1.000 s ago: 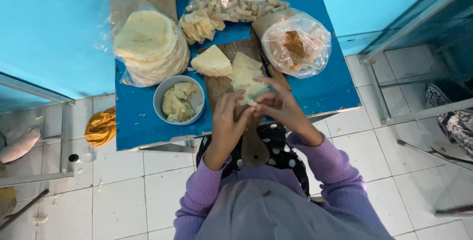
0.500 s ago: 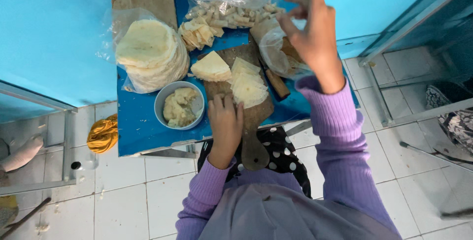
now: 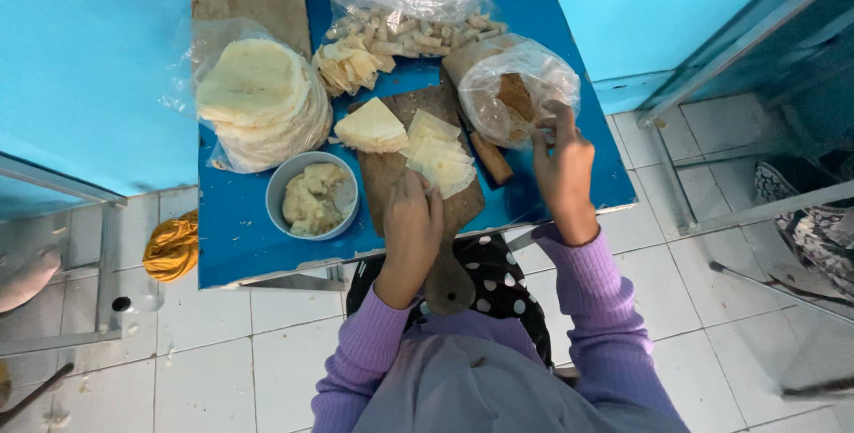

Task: The person sits at a small blue table and assembles filled snacks. They take thin triangular wrappers, spoon filling from a bowl onto a wrapper, fold the wrapper over the filling into a triangle, and place the folded piece on a growing stack on the cutting board, repeating the cycle.

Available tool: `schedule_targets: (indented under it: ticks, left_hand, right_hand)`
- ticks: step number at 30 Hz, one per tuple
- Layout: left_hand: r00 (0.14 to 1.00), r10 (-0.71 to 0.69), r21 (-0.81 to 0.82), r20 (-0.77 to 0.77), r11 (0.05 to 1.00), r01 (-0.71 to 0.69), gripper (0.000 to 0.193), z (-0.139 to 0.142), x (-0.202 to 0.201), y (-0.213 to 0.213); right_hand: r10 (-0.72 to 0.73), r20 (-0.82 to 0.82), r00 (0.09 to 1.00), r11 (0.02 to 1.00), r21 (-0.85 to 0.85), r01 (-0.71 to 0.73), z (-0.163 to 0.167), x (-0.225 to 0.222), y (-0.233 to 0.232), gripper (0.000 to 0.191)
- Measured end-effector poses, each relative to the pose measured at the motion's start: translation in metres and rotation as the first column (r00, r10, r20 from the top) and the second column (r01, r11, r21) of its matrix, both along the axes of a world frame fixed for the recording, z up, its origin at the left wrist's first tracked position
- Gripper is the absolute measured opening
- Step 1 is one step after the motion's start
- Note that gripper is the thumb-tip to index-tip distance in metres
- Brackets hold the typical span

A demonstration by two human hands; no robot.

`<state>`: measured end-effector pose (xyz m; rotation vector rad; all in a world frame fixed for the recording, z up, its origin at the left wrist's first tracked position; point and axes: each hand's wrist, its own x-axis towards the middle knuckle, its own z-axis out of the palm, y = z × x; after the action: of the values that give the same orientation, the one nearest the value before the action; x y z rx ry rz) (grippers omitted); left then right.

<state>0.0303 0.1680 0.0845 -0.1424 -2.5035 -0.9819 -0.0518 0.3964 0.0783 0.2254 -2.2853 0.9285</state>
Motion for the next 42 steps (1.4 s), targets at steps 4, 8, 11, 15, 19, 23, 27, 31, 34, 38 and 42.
schedule_targets:
  ticks: [4,8,11,15,19,23,27,31,34,38,42]
  left_hand:
    - [0.996,-0.074,0.199,-0.043,0.977,0.081,0.024,-0.001,-0.001,-0.002]
    - [0.989,-0.050,0.303,0.139,0.953,0.006,0.029,0.003,0.004,-0.009]
    - [0.992,-0.099,0.336,0.080,0.940,0.066,0.034,0.009,0.013,-0.016]
    - [0.989,-0.067,0.297,0.128,0.955,0.027,0.035,0.015,0.027,-0.019]
    - [0.994,-0.007,0.178,0.107,0.984,-0.012,0.035,0.021,0.033,-0.019]
    - [0.988,0.012,0.169,0.156,0.985,-0.038,0.031,0.023,0.037,-0.020]
    - [0.996,0.041,0.143,0.079,0.988,-0.052,0.027,0.023,0.039,-0.017]
    - [0.993,0.089,0.105,0.080,0.990,-0.097,0.030,0.024,0.041,-0.014]
    - [0.992,0.063,0.178,0.109,0.981,-0.082,0.037,0.027,0.044,-0.015]
    - [0.998,0.030,0.168,0.060,0.985,-0.039,0.041,0.029,0.048,-0.015]
    - [0.999,0.040,0.217,0.009,0.975,-0.041,0.036,0.026,0.046,-0.014]
  right_hand:
    - [0.085,-0.032,0.996,0.987,-0.135,-0.089,-0.009,-0.005,0.001,0.042]
    - [0.055,0.025,0.998,0.967,-0.252,-0.047,-0.007,-0.003,0.013,0.037]
    - [0.071,0.002,0.997,0.918,-0.391,-0.064,-0.007,0.001,0.026,0.034]
    - [0.119,-0.017,0.993,0.822,-0.559,-0.108,-0.004,0.007,0.041,0.033]
    - [0.173,-0.015,0.985,0.749,-0.647,-0.142,0.002,0.025,0.046,0.033]
    - [0.284,0.052,0.957,0.697,-0.697,-0.168,-0.003,0.047,0.030,0.034]
    - [0.477,0.119,0.871,0.616,-0.752,-0.234,-0.018,0.053,-0.001,0.034]
    - [0.578,0.076,0.812,0.575,-0.744,-0.340,-0.032,0.061,-0.027,0.034]
    - [0.573,0.110,0.812,0.609,-0.721,-0.332,-0.035,0.068,-0.033,0.036]
    - [0.550,0.070,0.832,0.650,-0.661,-0.374,-0.035,0.072,-0.033,0.040]
    - [0.522,0.001,0.853,0.681,-0.603,-0.417,-0.034,0.075,-0.032,0.041]
